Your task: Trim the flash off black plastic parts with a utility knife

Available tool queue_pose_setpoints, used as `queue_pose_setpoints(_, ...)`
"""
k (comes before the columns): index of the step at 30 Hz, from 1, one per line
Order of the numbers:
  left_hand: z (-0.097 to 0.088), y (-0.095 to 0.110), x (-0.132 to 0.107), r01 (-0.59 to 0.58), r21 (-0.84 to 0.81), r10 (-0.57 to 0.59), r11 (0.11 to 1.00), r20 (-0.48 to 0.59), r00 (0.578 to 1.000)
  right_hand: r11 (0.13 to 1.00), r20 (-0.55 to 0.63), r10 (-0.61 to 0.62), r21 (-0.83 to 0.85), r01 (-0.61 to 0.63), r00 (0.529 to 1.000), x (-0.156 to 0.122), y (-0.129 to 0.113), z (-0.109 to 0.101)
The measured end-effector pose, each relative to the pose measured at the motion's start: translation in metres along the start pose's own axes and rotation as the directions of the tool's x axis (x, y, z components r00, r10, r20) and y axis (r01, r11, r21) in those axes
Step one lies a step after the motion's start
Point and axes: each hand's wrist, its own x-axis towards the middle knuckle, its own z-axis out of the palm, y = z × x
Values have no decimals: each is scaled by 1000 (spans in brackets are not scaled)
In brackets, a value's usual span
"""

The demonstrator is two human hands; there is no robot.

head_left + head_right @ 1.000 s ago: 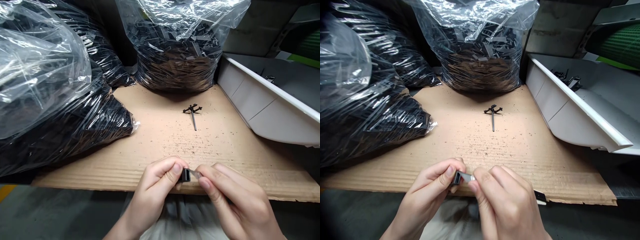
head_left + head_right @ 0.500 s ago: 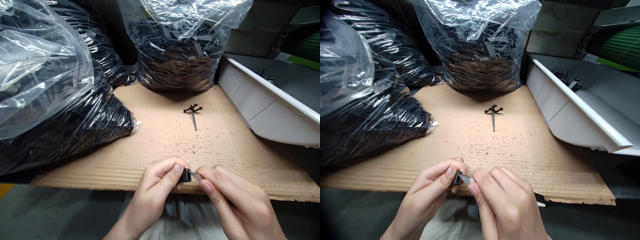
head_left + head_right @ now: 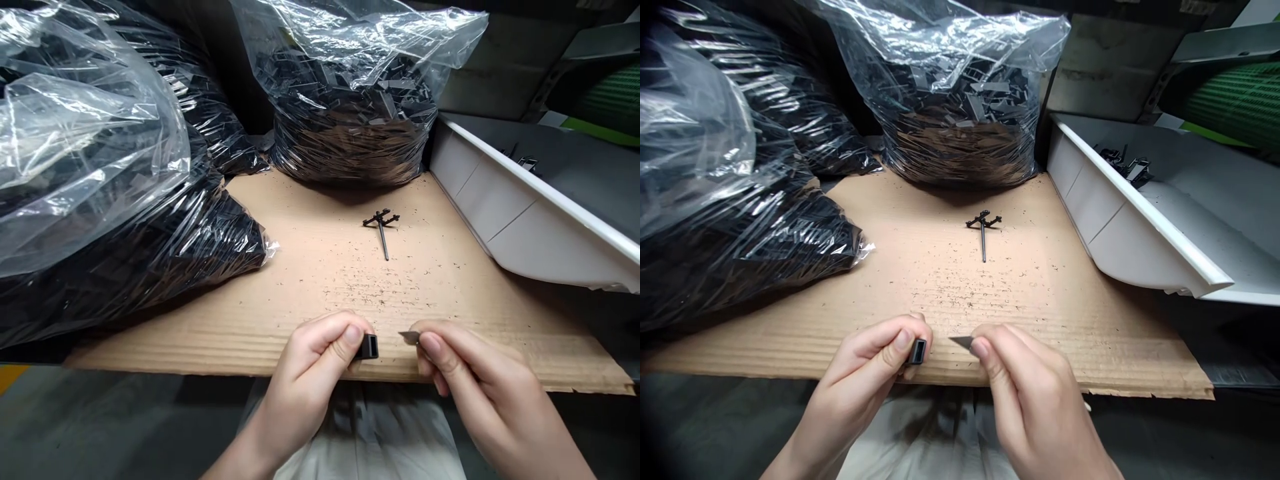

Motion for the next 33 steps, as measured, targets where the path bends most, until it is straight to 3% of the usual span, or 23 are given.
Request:
queue_pose_setpoints(9, 3, 0, 0, -41, 60, 41, 997, -14, 999, 998, 53, -4, 62, 1, 999, 2, -8, 11)
queue_pose_setpoints(15, 7, 1, 0, -84, 180, 104, 980, -106, 989, 997, 120, -12, 79, 2, 993, -8, -15, 15)
queue_pose_setpoints(18, 8, -1, -1, -92, 183, 117, 979, -130, 985, 995, 10, -4, 97, 3, 1000, -13, -15, 14)
queue_pose_setpoints(22, 7, -4, -2, -136, 259, 167, 956, -100, 981, 1000, -149, -3, 4, 4, 989, -14, -8, 13)
queue_pose_setpoints(26, 5, -2, -1, -207, 317, 243, 926, -80, 967, 997, -173, -66, -38, 61, 983, -9, -4, 16)
queue_pose_setpoints(33, 6, -1, 0, -215, 331, 253, 919, -75, 965, 990, -176, -114, -102, 97, 978, -7, -3, 17)
